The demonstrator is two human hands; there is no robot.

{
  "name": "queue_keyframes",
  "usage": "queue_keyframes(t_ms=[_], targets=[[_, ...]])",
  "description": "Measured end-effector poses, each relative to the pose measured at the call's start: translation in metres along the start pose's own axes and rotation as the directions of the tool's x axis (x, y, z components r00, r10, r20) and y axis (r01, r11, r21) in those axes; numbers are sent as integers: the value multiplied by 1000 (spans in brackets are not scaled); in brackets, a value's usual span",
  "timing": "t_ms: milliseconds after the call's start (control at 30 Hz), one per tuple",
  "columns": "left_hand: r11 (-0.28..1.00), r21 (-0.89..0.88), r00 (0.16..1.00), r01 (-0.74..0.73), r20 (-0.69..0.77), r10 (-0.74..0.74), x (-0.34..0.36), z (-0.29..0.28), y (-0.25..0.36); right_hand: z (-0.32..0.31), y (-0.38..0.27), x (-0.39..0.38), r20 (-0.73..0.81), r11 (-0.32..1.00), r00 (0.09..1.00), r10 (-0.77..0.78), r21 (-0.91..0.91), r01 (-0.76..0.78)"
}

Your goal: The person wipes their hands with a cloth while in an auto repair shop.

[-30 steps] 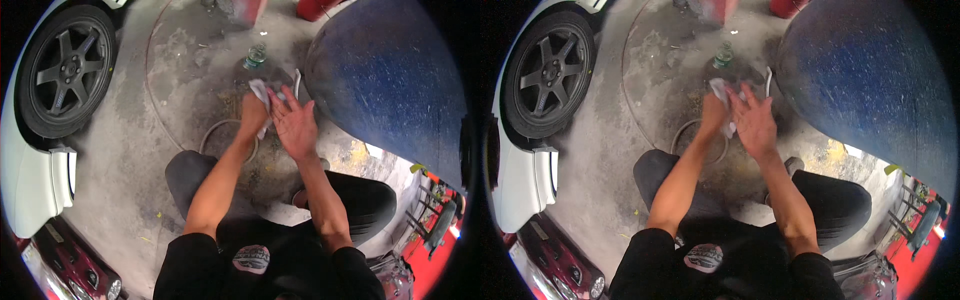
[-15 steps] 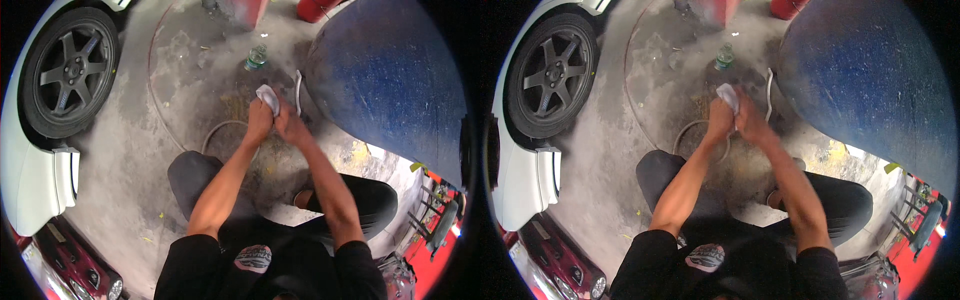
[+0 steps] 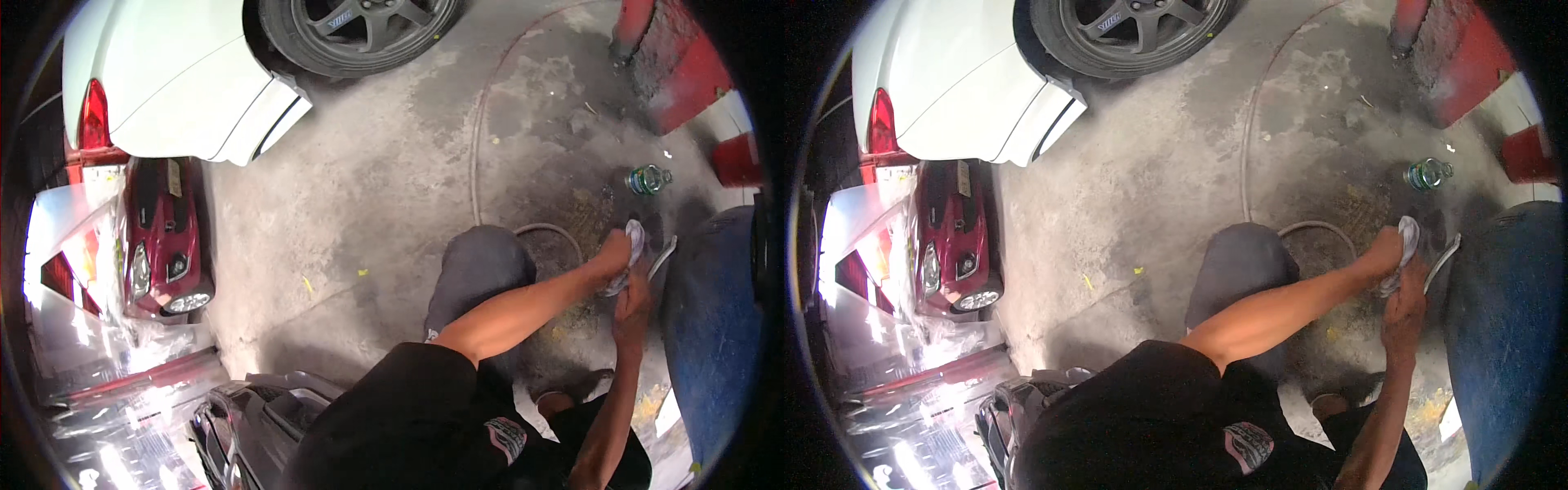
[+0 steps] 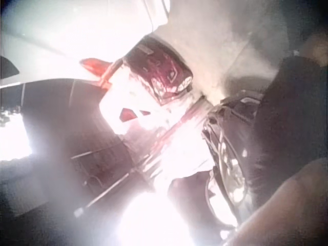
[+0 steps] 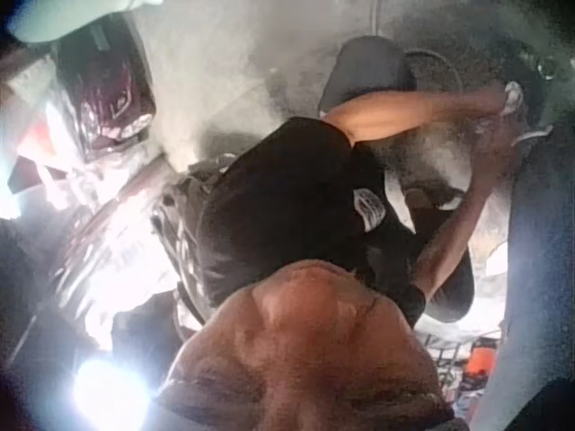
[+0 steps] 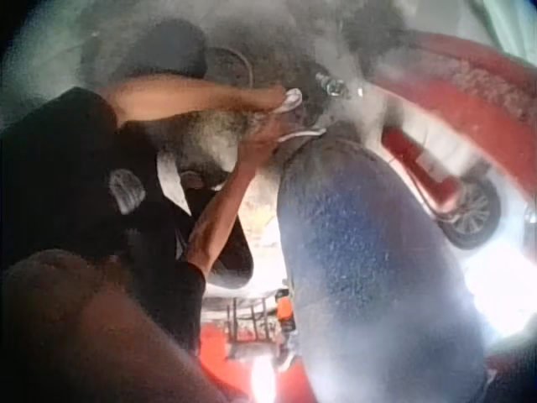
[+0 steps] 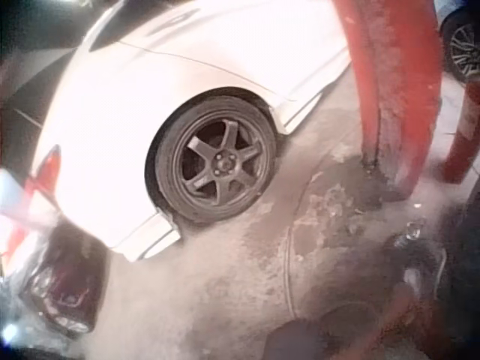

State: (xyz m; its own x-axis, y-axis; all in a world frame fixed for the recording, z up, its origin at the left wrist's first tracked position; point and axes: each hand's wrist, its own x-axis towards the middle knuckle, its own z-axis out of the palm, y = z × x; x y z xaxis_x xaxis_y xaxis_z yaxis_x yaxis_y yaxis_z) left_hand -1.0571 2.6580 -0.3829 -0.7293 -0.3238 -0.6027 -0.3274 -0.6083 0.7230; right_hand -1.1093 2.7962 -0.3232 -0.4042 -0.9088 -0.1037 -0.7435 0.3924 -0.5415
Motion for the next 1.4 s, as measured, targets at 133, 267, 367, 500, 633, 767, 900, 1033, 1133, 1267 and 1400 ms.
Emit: queue_keyframes(t_ms=[133,267,367,500,633,767,900,1033,1133,1267,1400], targets=[[997,67,978,-31,-206,44,-6,-21,-21,17,-29,25,-44,983,999,-29,180,37],[948,211,936,-240,-207,283,-5,-1,-24,-9,-16,23,203,963,978,55,247,-106],[980,31,967,-196,-159,198,-24,7,-8,-10,-26,-7,16,925,998,53,375,-55],[973,-197,992,-122,-33,118,-49,-26,12,12,-56,36,-106,776,992,67,630,15],[918,346,979,-193,4,204,-76,9,32,-45,-57,70,-33,180,963,266,984,-16],[951,176,943,-255,-174,285,-68,-3,23,-69,-47,52,-101,-568,958,268,787,242],[961,-103,963,-258,-101,248,-78,7,57,-43,-28,45,-136,48,970,200,990,129],[873,252,854,-418,-220,472,-57,-24,50,9,-113,2,-331,645,903,273,760,84],[964,-92,966,-250,-90,242,-56,-25,63,-28,-85,-5,-252,575,932,261,816,59],[906,-389,971,-168,95,221,-68,-15,83,-67,-77,20,-369,615,901,227,772,161],[817,-498,954,-293,-208,215,-64,-6,73,-36,-95,34,-280,989,951,-131,34,146]])
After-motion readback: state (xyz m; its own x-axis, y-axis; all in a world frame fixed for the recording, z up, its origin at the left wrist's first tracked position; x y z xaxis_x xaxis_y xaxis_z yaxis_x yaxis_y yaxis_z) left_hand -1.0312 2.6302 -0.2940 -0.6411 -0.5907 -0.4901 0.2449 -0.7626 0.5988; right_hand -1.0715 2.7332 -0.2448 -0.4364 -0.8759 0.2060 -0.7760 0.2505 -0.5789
